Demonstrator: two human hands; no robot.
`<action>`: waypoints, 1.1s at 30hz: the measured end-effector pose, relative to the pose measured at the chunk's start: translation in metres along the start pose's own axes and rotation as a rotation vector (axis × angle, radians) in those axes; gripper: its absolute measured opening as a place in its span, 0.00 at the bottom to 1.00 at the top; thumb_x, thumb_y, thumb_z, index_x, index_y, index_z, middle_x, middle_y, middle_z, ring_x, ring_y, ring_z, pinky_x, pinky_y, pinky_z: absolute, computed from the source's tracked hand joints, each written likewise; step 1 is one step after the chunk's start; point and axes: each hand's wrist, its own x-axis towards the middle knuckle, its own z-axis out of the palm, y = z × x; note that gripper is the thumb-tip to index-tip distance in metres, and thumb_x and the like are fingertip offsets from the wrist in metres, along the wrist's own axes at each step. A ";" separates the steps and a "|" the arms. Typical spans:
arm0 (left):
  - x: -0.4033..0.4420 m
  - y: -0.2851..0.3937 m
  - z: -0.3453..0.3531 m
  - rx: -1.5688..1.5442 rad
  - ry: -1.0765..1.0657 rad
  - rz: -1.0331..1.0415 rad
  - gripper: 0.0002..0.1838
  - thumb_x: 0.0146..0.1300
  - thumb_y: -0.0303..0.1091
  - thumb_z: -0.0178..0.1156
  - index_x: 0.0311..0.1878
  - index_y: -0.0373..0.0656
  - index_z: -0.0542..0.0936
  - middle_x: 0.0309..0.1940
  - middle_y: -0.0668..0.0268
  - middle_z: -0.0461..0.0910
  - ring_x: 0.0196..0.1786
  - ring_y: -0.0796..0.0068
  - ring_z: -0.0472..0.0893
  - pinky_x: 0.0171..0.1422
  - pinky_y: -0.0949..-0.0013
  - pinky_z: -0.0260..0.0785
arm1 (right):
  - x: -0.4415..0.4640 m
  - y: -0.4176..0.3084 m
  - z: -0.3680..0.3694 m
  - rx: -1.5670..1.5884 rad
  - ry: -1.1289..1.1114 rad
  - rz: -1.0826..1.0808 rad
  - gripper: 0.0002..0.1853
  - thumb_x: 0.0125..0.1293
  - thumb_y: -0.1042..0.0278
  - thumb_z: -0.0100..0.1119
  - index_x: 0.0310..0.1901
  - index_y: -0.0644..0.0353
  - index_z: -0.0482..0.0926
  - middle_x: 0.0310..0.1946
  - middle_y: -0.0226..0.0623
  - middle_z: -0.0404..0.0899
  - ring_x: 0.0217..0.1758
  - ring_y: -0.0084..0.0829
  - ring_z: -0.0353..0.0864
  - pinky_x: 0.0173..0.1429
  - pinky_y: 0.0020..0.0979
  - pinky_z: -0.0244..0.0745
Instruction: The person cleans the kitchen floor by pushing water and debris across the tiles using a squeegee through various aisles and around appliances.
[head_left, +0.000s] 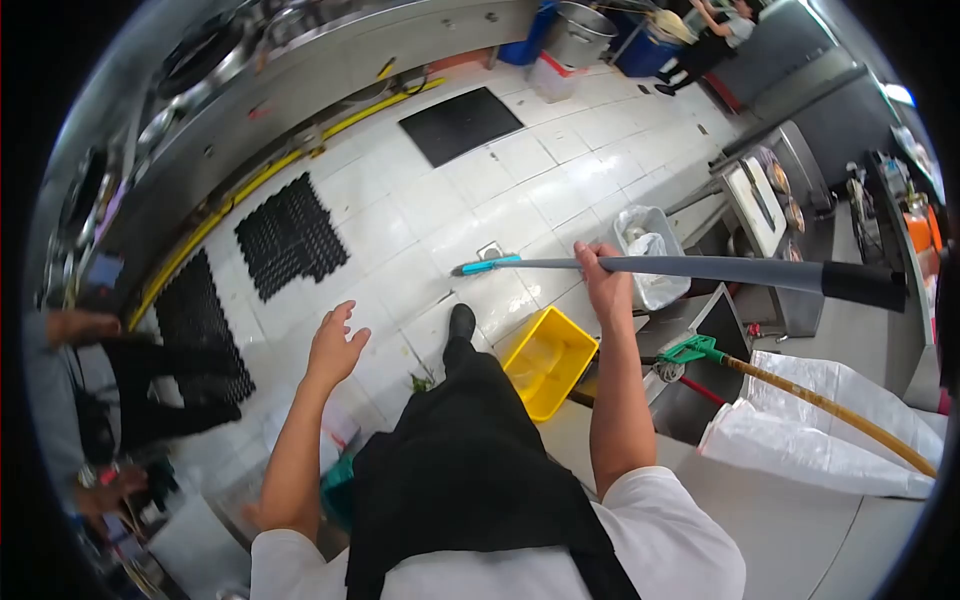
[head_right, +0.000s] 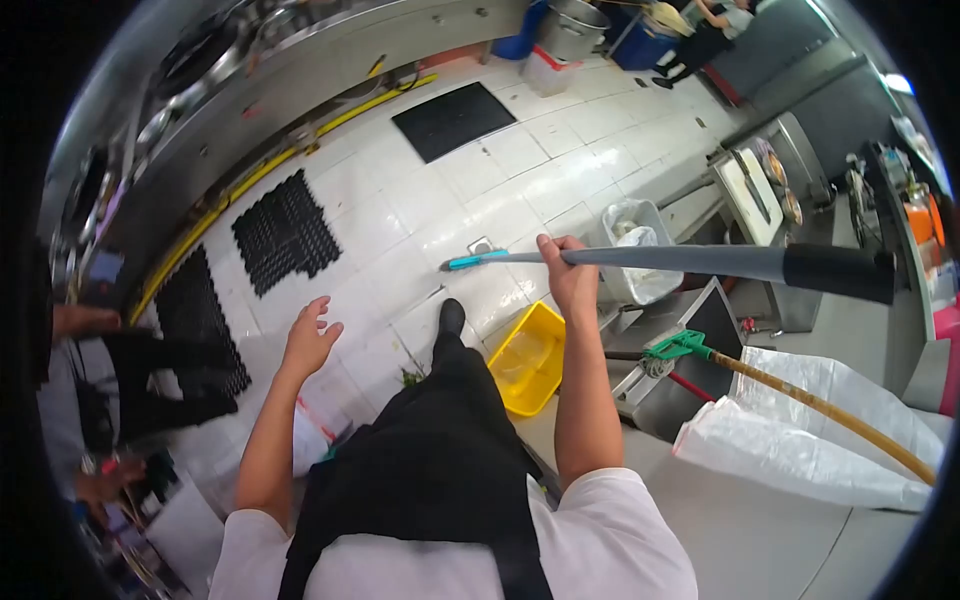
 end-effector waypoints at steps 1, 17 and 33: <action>0.022 0.001 0.005 -0.033 -0.048 0.022 0.32 0.62 0.38 0.68 0.68 0.40 0.71 0.58 0.49 0.77 0.54 0.55 0.83 0.59 0.58 0.75 | 0.011 0.005 -0.001 -0.044 0.030 -0.007 0.18 0.68 0.57 0.67 0.29 0.65 0.80 0.19 0.27 0.70 0.26 0.20 0.66 0.31 0.30 0.63; 0.093 -0.227 0.088 0.243 -0.533 -0.131 0.16 0.62 0.45 0.57 0.30 0.43 0.86 0.29 0.49 0.83 0.35 0.49 0.84 0.38 0.48 0.73 | 0.264 0.071 -0.054 0.251 0.389 0.113 0.12 0.70 0.62 0.64 0.41 0.65 0.84 0.36 0.34 0.86 0.42 0.23 0.81 0.50 0.27 0.72; 0.782 0.069 0.144 0.627 -0.457 0.405 0.23 0.59 0.47 0.65 0.47 0.35 0.84 0.49 0.46 0.83 0.56 0.46 0.81 0.61 0.51 0.73 | 0.379 0.014 -0.183 0.355 0.873 0.010 0.08 0.73 0.67 0.61 0.41 0.63 0.79 0.36 0.34 0.83 0.39 0.24 0.81 0.48 0.27 0.75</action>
